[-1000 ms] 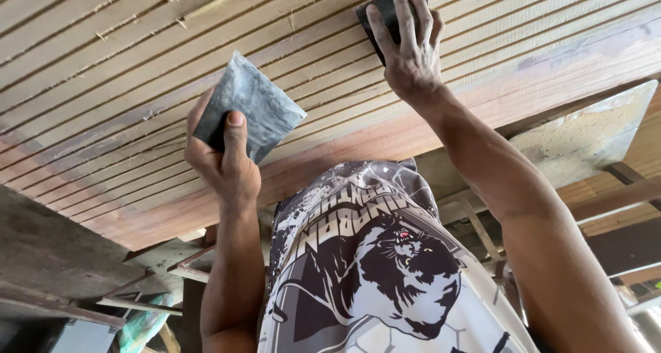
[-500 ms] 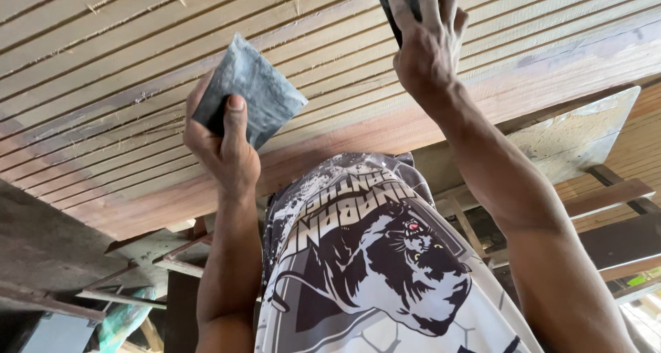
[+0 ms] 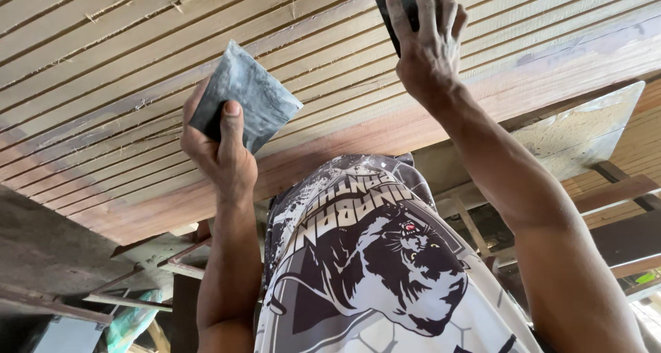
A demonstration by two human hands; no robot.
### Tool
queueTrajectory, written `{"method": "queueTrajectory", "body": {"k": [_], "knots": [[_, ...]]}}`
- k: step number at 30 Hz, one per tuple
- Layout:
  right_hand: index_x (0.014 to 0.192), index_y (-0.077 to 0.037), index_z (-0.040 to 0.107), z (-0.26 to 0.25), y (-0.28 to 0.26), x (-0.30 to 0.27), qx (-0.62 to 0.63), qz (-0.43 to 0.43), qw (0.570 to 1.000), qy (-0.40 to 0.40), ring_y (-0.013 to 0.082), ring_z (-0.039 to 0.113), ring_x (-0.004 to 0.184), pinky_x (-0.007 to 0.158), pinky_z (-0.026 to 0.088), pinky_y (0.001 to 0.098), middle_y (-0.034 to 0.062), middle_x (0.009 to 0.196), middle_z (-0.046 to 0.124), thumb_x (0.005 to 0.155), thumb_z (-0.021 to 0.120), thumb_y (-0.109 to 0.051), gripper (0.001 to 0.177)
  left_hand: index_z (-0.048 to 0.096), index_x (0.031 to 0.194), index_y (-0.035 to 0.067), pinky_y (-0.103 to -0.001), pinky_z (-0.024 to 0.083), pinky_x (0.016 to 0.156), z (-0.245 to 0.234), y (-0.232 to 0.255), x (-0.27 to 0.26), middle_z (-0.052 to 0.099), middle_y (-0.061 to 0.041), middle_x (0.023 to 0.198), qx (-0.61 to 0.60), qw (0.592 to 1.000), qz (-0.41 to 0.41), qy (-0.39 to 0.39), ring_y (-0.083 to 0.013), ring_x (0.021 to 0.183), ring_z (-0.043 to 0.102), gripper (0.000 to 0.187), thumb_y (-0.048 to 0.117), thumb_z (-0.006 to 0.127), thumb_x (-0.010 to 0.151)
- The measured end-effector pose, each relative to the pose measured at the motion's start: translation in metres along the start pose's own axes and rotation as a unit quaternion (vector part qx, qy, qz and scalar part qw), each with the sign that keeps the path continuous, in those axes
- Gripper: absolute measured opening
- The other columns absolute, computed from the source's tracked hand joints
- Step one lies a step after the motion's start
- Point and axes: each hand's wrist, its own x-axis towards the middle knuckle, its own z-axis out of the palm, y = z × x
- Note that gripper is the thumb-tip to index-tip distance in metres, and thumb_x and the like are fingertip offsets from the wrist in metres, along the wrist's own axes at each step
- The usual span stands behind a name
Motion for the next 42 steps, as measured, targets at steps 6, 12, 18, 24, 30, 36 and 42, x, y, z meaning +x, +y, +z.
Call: {"method": "queueTrajectory", "body": {"k": [6, 12, 18, 24, 30, 36, 42], "knots": [[0.165, -0.018, 0.036, 0.025, 0.006, -0.011, -0.012, -0.002, 1.0, 0.015, 0.0447, 0.033, 0.147, 0.111, 0.037, 0.0604, 0.0263, 0.158, 0.03, 0.092, 0.066, 0.009, 0.083, 0.063, 0.134, -0.008, -0.022, 0.053, 0.082, 0.006, 0.0, -0.001, 0.07, -0.011, 0.114, 0.009, 1.0, 0.011, -0.018, -0.0105, 0.091, 0.064, 0.038, 0.02, 0.068, 0.108], [0.168, -0.019, 0.026, 0.034, 0.01, -0.008, -0.021, -0.016, 0.999, 0.043, 0.0443, 0.032, 0.15, 0.113, 0.036, 0.059, 0.0268, 0.16, 0.026, 0.09, 0.058, 0.014, 0.091, 0.064, 0.132, -0.007, -0.023, 0.056, 0.083, 0.011, -0.002, 0.003, 0.07, -0.012, 0.117, 0.024, 0.999, 0.037, -0.026, -0.0123, 0.095, 0.067, 0.036, 0.021, 0.067, 0.11], [0.155, -0.009, 0.047, 0.005, -0.002, 0.0, -0.01, 0.02, 0.999, -0.05, 0.0448, 0.038, 0.141, 0.102, 0.036, 0.0609, 0.0284, 0.156, 0.039, 0.095, 0.069, 0.0, 0.065, 0.063, 0.135, -0.007, -0.021, 0.054, 0.081, 0.017, 0.004, -0.002, 0.071, -0.01, 0.108, -0.015, 0.999, 0.028, -0.037, -0.0104, 0.09, 0.065, 0.038, 0.021, 0.068, 0.11], [0.161, -0.015, 0.055, -0.029, -0.009, 0.023, 0.05, 0.14, 0.987, -0.06, 0.0398, 0.041, 0.133, 0.098, 0.042, 0.0576, 0.0219, 0.154, 0.048, 0.09, 0.068, 0.005, 0.074, 0.065, 0.133, -0.006, -0.02, 0.049, 0.071, 0.012, -0.005, -0.006, 0.07, -0.007, 0.102, -0.011, 1.0, 0.026, -0.01, -0.0081, 0.08, 0.06, 0.035, 0.019, 0.069, 0.108], [0.146, -0.011, 0.059, -0.062, -0.043, 0.048, 0.016, 0.087, 0.992, -0.094, 0.042, 0.043, 0.131, 0.092, 0.044, 0.0555, 0.0212, 0.138, 0.058, 0.081, 0.064, 0.003, 0.067, 0.064, 0.134, -0.003, -0.021, 0.048, 0.066, 0.02, -0.002, -0.006, 0.069, -0.005, 0.097, -0.024, 0.998, 0.027, -0.054, -0.0078, 0.077, 0.059, 0.032, 0.02, 0.068, 0.112], [0.158, 0.002, 0.042, -0.137, -0.024, 0.021, 0.583, 0.199, 0.775, -0.141, 0.0257, 0.064, 0.103, 0.094, 0.053, 0.038, 0.0211, 0.124, 0.062, 0.102, 0.05, -0.001, 0.057, 0.065, 0.128, 0.0, -0.023, 0.045, 0.05, 0.05, 0.001, -0.005, 0.067, -0.004, 0.088, -0.069, 0.994, 0.036, -0.071, -0.0057, 0.063, 0.055, 0.036, 0.029, 0.066, 0.106], [0.159, 0.012, 0.036, -0.17, -0.064, -0.039, 0.876, 0.143, 0.461, 0.018, 0.0347, 0.065, 0.126, 0.113, 0.055, 0.0474, 0.0263, 0.137, 0.06, 0.098, 0.046, 0.005, 0.063, 0.058, 0.136, -0.001, -0.024, 0.048, 0.053, 0.085, 0.012, -0.036, 0.071, -0.007, 0.091, -0.052, 0.988, 0.019, -0.147, -0.008, 0.066, 0.058, 0.042, 0.03, 0.059, 0.108]]}}
